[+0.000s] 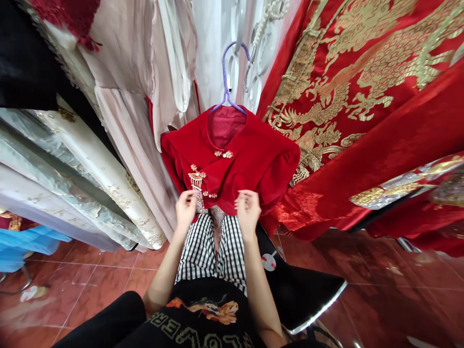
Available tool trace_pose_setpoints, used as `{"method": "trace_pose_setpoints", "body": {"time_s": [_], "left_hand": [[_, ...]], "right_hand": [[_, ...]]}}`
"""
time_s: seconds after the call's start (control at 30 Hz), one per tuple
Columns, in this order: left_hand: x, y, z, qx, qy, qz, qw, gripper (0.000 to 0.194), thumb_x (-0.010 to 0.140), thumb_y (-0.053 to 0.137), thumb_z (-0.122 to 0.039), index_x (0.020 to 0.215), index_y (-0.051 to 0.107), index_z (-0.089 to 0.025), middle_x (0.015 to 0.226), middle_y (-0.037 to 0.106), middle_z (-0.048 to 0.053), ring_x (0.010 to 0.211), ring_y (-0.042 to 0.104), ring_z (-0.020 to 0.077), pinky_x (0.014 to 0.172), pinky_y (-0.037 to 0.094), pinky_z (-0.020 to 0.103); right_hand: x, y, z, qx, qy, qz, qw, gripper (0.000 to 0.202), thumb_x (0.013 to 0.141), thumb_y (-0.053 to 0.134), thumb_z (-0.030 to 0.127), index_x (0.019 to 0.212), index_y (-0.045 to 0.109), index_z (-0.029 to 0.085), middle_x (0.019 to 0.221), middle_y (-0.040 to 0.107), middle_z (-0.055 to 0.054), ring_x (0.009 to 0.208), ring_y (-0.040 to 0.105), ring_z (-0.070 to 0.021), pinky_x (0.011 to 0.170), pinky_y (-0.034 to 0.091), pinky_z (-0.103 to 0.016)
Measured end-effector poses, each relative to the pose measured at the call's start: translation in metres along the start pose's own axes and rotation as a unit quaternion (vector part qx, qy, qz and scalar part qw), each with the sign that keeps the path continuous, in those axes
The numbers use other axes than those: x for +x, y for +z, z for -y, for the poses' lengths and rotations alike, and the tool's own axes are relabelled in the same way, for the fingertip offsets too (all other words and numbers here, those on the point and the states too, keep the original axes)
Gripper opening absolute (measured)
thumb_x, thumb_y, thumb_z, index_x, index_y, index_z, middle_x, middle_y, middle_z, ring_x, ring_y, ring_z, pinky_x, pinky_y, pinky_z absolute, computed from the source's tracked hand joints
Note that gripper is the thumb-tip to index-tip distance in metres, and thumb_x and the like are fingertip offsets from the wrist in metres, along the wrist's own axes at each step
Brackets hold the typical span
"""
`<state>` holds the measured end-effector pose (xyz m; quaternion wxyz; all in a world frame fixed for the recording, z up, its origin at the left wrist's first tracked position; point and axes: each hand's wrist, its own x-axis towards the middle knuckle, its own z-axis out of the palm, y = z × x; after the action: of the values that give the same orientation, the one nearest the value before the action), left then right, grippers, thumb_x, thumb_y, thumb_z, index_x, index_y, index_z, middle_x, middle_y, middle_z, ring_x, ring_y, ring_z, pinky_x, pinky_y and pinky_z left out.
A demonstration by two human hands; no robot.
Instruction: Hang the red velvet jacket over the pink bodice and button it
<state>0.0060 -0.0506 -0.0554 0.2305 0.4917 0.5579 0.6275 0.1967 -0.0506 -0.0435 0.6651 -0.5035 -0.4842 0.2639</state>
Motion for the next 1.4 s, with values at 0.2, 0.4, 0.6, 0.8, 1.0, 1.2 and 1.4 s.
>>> {"method": "trace_pose_setpoints", "body": {"time_s": [0.2,0.4,0.6,0.8,1.0,1.2,1.4], "left_hand": [[-0.019,0.024,0.013,0.12,0.066,0.08,0.987,0.037,0.087,0.056,-0.017,0.119,0.071,-0.025,0.118,0.071,0.009,0.107,0.064,0.0246,0.095,0.052,0.041],[-0.013,0.019,0.021,0.132,0.086,0.089,0.983,0.03,0.09,0.057,-0.02,0.112,0.074,-0.027,0.112,0.074,0.007,0.104,0.065,0.0243,0.098,0.05,0.043],[-0.011,0.018,0.024,0.078,0.059,0.065,0.993,0.017,0.087,0.068,-0.037,0.094,0.076,-0.023,0.094,0.075,0.007,0.087,0.068,0.0198,0.078,0.056,0.033],[-0.015,0.019,0.018,-0.012,-0.004,0.053,0.998,0.018,0.084,0.07,-0.037,0.09,0.073,-0.02,0.09,0.074,0.005,0.08,0.07,0.016,0.078,0.056,0.028],[-0.021,0.021,0.014,0.028,0.01,0.032,0.999,0.014,0.087,0.065,-0.033,0.092,0.071,-0.02,0.089,0.073,0.005,0.081,0.069,0.0163,0.08,0.055,0.029],[0.012,0.015,-0.014,0.034,0.061,-0.072,0.995,0.022,0.091,0.061,-0.038,0.097,0.072,-0.02,0.097,0.071,0.006,0.086,0.065,0.0158,0.081,0.052,0.028],[0.046,0.02,-0.04,0.034,0.055,-0.087,0.994,0.022,0.09,0.063,-0.037,0.094,0.074,-0.018,0.092,0.072,0.005,0.072,0.061,0.0122,0.069,0.049,0.024]], "right_hand": [[-0.013,0.05,-0.045,0.02,0.019,0.18,0.983,0.035,0.089,0.058,0.039,0.119,0.052,0.023,0.13,0.056,-0.014,0.121,0.06,-0.0224,0.099,0.056,-0.043],[-0.015,0.06,-0.055,0.036,0.038,0.184,0.982,0.032,0.09,0.057,0.042,0.114,0.05,0.024,0.122,0.062,-0.012,0.109,0.065,-0.0198,0.096,0.057,-0.04],[-0.017,0.057,-0.048,0.038,0.038,0.185,0.981,0.027,0.09,0.057,0.046,0.105,0.055,0.024,0.111,0.066,-0.009,0.101,0.068,-0.0182,0.089,0.06,-0.035],[-0.026,0.055,-0.035,0.054,0.049,0.181,0.981,0.024,0.088,0.061,0.044,0.1,0.056,0.024,0.104,0.067,-0.007,0.096,0.069,-0.0182,0.083,0.061,-0.033],[-0.032,0.053,-0.022,0.044,0.035,0.187,0.981,0.021,0.088,0.062,0.041,0.097,0.055,0.023,0.102,0.067,-0.007,0.096,0.069,-0.0183,0.084,0.061,-0.033],[-0.028,0.043,-0.019,0.025,0.019,0.099,0.995,0.028,0.086,0.064,0.038,0.108,0.056,0.023,0.108,0.06,-0.007,0.085,0.063,-0.0141,0.07,0.059,-0.027],[-0.037,0.034,-0.023,0.066,0.053,0.15,0.985,0.024,0.088,0.063,0.037,0.107,0.054,0.024,0.104,0.061,-0.004,0.082,0.064,-0.0128,0.067,0.058,-0.025]]}}
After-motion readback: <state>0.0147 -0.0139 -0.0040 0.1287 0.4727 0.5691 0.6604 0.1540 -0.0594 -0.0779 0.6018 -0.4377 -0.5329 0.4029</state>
